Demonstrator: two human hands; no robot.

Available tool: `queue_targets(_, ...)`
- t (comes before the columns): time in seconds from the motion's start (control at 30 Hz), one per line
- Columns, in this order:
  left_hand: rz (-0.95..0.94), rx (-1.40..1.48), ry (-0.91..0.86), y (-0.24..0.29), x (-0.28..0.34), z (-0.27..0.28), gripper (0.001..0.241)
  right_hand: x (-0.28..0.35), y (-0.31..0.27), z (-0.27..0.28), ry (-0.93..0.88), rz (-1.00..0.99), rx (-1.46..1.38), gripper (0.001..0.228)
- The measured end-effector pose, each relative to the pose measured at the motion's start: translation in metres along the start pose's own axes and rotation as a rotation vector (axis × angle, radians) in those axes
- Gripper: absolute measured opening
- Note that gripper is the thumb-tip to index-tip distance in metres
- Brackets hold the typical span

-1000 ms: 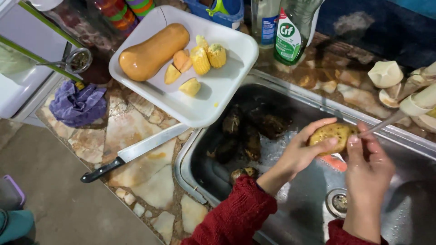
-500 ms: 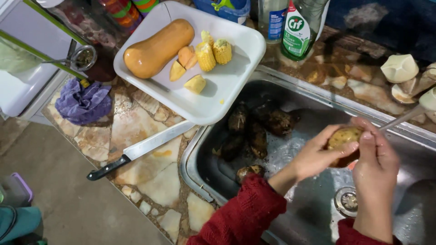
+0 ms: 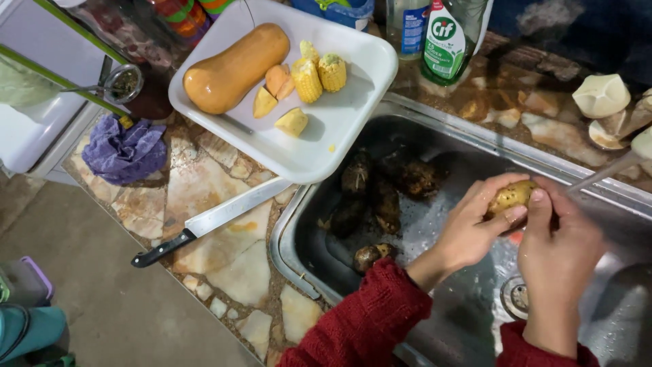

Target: Washing and cleaning potatoes and other vegetables in a kitchen sink.

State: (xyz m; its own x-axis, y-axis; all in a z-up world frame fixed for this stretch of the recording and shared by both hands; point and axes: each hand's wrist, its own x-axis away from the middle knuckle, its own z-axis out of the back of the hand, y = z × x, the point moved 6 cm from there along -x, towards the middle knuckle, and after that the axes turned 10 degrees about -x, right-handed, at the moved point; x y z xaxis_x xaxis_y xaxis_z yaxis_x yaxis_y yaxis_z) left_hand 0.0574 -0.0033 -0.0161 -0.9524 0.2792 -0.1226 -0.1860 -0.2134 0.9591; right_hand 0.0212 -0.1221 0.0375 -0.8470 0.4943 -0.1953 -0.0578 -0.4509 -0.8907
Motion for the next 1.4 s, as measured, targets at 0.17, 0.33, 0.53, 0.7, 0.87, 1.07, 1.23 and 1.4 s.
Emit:
queue_targets(0.17, 0.184, 0.394, -0.116, -0.042, -0.007, -0.025, 0.061, -0.007, 0.043, -0.007, -0.150, -0.085, -0.288, 0.025)
queue_targets(0.33, 0.513, 0.657, -0.285, -0.058, -0.003, -0.048, 0.067, -0.007, 0.054, -0.003, -0.123, -0.292, -0.391, 0.029)
queue_targets(0.53, 0.468, 0.995, -0.281, -0.053, -0.007, -0.059, 0.049, -0.015, 0.055, 0.001, -0.071, 0.035, -0.510, 0.022)
queue_targets(0.7, 0.313, 0.845, -0.217, -0.025, -0.013, -0.043, 0.050, -0.017, 0.070, 0.010, 0.051, -0.093, -0.543, 0.024)
queue_targets(0.87, 0.293, 0.751, -0.140, -0.042, -0.014, -0.036, 0.049, -0.016, 0.066, 0.003, -0.133, -0.179, -0.445, 0.038)
queue_targets(1.07, 0.222, 0.655, -0.091, -0.047, -0.013, -0.037, 0.048, -0.015, 0.078, 0.001, -0.274, -0.218, -0.595, 0.051)
queue_targets(1.23, 0.165, 0.475, -0.041, -0.042, -0.014, -0.028, 0.046, -0.016, 0.078, 0.000, -0.293, -0.236, -0.605, 0.054)
queue_targets(1.4, 0.095, 0.375, -0.075, -0.031, -0.015, -0.022, 0.046, -0.017, 0.078, 0.005, -0.298, -0.235, -0.590, 0.054)
